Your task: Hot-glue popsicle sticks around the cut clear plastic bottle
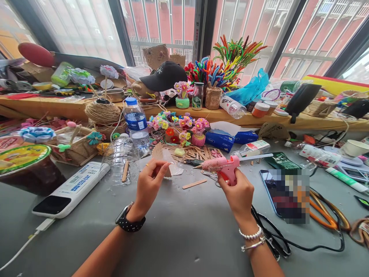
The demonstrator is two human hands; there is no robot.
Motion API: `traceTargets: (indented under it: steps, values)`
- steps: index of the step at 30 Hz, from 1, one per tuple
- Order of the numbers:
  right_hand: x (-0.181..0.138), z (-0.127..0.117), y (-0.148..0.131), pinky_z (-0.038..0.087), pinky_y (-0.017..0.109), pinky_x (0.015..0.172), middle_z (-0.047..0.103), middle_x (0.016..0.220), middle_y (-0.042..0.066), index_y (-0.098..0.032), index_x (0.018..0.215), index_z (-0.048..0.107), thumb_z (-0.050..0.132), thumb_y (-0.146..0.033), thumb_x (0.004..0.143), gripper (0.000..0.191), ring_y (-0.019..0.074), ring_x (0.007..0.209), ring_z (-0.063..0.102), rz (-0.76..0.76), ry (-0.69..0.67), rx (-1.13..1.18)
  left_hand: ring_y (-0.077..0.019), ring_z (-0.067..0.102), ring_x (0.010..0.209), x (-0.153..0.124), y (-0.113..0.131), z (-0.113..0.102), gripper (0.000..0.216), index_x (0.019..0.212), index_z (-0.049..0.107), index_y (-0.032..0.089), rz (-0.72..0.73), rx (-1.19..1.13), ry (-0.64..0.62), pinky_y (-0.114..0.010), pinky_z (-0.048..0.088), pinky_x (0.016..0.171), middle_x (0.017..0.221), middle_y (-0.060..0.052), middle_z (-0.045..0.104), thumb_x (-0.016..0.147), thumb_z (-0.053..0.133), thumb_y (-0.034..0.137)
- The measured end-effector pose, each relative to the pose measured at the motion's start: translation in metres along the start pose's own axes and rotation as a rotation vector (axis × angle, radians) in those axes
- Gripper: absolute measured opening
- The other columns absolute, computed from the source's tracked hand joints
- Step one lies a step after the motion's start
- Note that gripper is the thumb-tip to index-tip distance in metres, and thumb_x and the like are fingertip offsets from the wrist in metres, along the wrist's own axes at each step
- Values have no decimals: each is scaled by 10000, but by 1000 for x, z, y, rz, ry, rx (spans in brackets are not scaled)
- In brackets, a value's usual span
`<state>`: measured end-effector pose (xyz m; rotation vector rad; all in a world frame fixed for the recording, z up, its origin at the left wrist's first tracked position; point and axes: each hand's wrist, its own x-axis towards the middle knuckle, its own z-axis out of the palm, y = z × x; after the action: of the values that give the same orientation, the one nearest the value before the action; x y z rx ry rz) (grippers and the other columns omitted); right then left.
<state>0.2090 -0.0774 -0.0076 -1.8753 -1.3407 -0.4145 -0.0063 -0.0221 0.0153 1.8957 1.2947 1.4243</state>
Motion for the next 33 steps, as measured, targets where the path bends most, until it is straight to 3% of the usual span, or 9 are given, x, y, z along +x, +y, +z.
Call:
traceTargets:
  steps: [6, 12, 15, 19, 22, 26, 33]
  values:
    - [0, 1, 1, 252, 226, 444, 372, 465, -50, -202, 546, 345, 509, -511, 656, 366, 78, 410, 297, 10, 6, -9, -77, 414, 551, 4, -4, -6, 194, 756, 530, 171, -43, -61, 66, -185, 334, 510, 637, 23, 473, 779, 455, 348]
    - [0, 2, 2, 257, 225, 447, 370, 464, -49, -203, 545, 332, 505, -515, 660, 375, 80, 414, 307, 16, -6, -19, -52, 332, 431, 10, -8, -14, 220, 703, 460, 175, -124, -314, 123, -172, 266, 417, 503, 63, 372, 784, 438, 378]
    - [0, 3, 3, 258, 224, 446, 373, 462, -48, -202, 542, 332, 504, -516, 659, 377, 79, 413, 310, 22, -16, -18, -45, 308, 405, 13, -7, -17, 206, 685, 461, 166, -110, -487, 97, -172, 256, 409, 463, 71, 350, 794, 436, 339]
    - [0, 2, 3, 255, 221, 447, 368, 464, -51, -199, 545, 343, 504, -521, 656, 377, 77, 414, 307, 25, -15, -22, -23, 289, 378, 15, -2, -20, 242, 596, 388, 158, -141, -738, 5, -179, 244, 394, 582, 38, 509, 802, 416, 281]
    - [0, 3, 4, 250, 218, 446, 358, 468, -54, -198, 549, 347, 505, -522, 653, 375, 75, 417, 298, 21, -1, -27, -14, 268, 354, 15, 1, -21, 235, 606, 373, 160, -175, -836, -84, -175, 214, 374, 613, 38, 542, 802, 413, 283]
    - [0, 3, 5, 249, 213, 447, 362, 469, -53, -192, 553, 358, 515, -520, 644, 375, 71, 420, 295, 32, 17, -25, -22, 342, 398, 14, 0, -20, 181, 675, 444, 162, -155, -731, -147, -161, 267, 403, 613, 38, 547, 797, 445, 296]
    - [-2, 3, 4, 246, 214, 446, 348, 460, -57, -190, 545, 351, 529, -502, 650, 375, 66, 417, 290, -2, 59, 1, -61, 421, 479, 10, -3, -12, 203, 834, 586, 152, -87, -273, -236, -180, 351, 454, 684, -10, 602, 751, 516, 323]
